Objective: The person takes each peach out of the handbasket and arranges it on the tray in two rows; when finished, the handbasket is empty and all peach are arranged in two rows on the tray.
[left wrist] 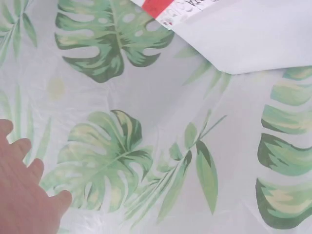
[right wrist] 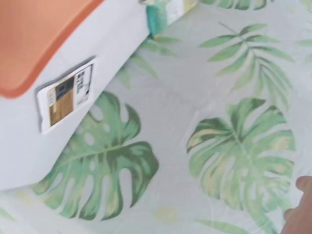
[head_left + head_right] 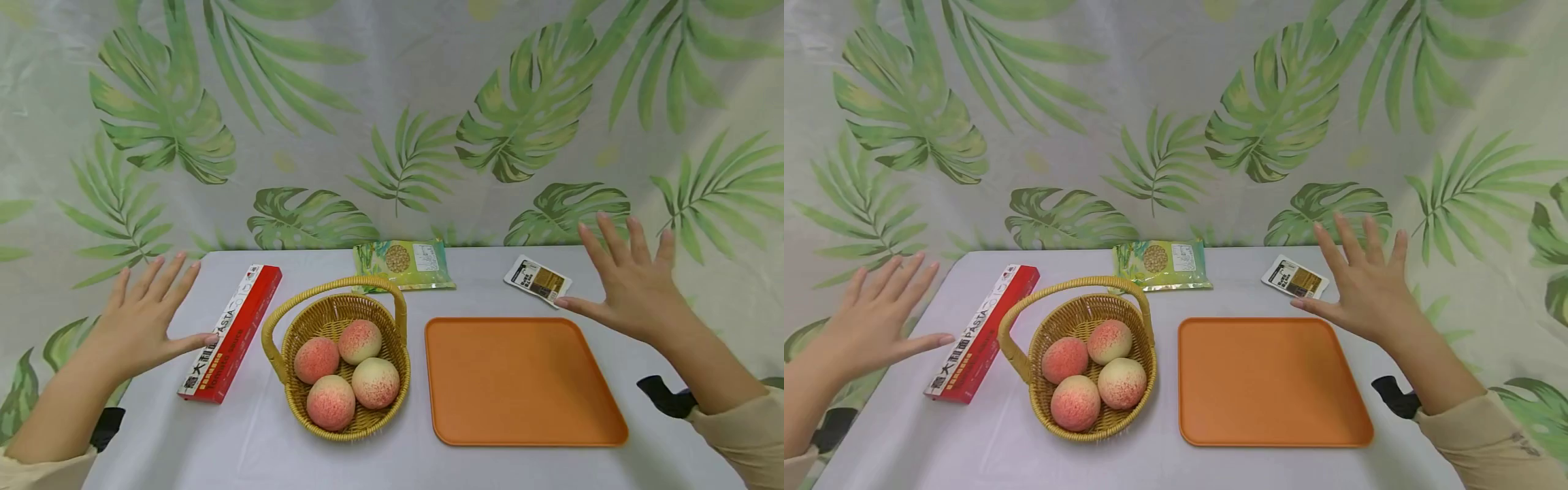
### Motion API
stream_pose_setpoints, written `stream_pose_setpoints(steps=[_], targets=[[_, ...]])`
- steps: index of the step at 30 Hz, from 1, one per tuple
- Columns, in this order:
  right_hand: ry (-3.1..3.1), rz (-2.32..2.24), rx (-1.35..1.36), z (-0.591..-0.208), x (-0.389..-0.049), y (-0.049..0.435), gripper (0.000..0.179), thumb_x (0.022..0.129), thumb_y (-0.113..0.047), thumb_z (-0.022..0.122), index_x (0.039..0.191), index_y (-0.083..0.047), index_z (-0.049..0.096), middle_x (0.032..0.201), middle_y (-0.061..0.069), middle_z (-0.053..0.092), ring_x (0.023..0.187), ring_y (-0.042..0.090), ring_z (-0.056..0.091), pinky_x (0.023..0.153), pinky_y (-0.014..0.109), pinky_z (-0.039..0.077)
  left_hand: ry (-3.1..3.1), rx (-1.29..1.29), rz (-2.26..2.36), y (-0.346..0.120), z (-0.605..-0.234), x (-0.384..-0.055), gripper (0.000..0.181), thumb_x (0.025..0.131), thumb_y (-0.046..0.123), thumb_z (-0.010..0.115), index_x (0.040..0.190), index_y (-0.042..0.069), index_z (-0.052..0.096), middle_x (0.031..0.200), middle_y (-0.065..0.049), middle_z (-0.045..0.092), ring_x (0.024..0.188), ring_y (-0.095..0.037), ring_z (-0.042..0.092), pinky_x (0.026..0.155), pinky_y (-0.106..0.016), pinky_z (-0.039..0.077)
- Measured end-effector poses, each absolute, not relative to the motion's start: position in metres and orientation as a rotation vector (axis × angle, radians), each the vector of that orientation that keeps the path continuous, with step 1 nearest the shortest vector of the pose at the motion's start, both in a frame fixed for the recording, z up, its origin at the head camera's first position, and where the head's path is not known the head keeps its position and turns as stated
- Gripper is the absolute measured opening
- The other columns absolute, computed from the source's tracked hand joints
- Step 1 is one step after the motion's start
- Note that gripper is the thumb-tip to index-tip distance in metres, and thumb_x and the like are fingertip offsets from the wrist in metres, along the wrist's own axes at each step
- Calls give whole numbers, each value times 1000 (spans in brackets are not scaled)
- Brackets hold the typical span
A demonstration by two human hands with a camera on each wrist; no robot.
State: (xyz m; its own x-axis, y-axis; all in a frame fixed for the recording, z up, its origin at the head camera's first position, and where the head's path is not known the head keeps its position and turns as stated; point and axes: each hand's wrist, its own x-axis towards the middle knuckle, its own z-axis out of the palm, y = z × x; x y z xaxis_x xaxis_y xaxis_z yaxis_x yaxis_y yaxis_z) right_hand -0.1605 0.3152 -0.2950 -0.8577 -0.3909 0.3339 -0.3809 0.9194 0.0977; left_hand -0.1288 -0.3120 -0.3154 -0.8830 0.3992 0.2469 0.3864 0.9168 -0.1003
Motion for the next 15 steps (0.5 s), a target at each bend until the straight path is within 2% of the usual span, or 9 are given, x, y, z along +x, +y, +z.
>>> stream_pose_setpoints(steps=[3,6,10,15], targets=[[-2572,89,686,-293,-158,302,103,71,-75,45,146,-18,3,149,8,-1,131,37,-8,99,64,-11,-2742,-631,42,-308,-315,-121,106,70,63,61,145,13,6,149,-9,1,134,-29,-4,106,-53,-10],[-2349,233,832,-293,-156,282,99,73,-77,37,145,-15,12,148,9,11,131,40,6,102,64,1,-2639,-673,-3,-301,-319,-111,104,70,71,52,145,12,11,148,-11,10,133,-32,6,108,-53,-1],[-2153,369,1001,-297,-152,251,95,76,-70,45,140,-4,22,143,14,23,128,39,19,105,58,9,-2463,-707,-110,-286,-334,-97,100,72,78,37,143,10,21,145,-13,20,127,-37,21,108,-52,9],[-2088,571,1166,-312,-142,215,92,78,-59,55,132,10,28,138,23,29,125,40,24,108,46,17,-2241,-742,-266,-262,-359,-84,97,75,75,38,137,1,30,135,-20,32,116,-41,31,108,-45,17]])
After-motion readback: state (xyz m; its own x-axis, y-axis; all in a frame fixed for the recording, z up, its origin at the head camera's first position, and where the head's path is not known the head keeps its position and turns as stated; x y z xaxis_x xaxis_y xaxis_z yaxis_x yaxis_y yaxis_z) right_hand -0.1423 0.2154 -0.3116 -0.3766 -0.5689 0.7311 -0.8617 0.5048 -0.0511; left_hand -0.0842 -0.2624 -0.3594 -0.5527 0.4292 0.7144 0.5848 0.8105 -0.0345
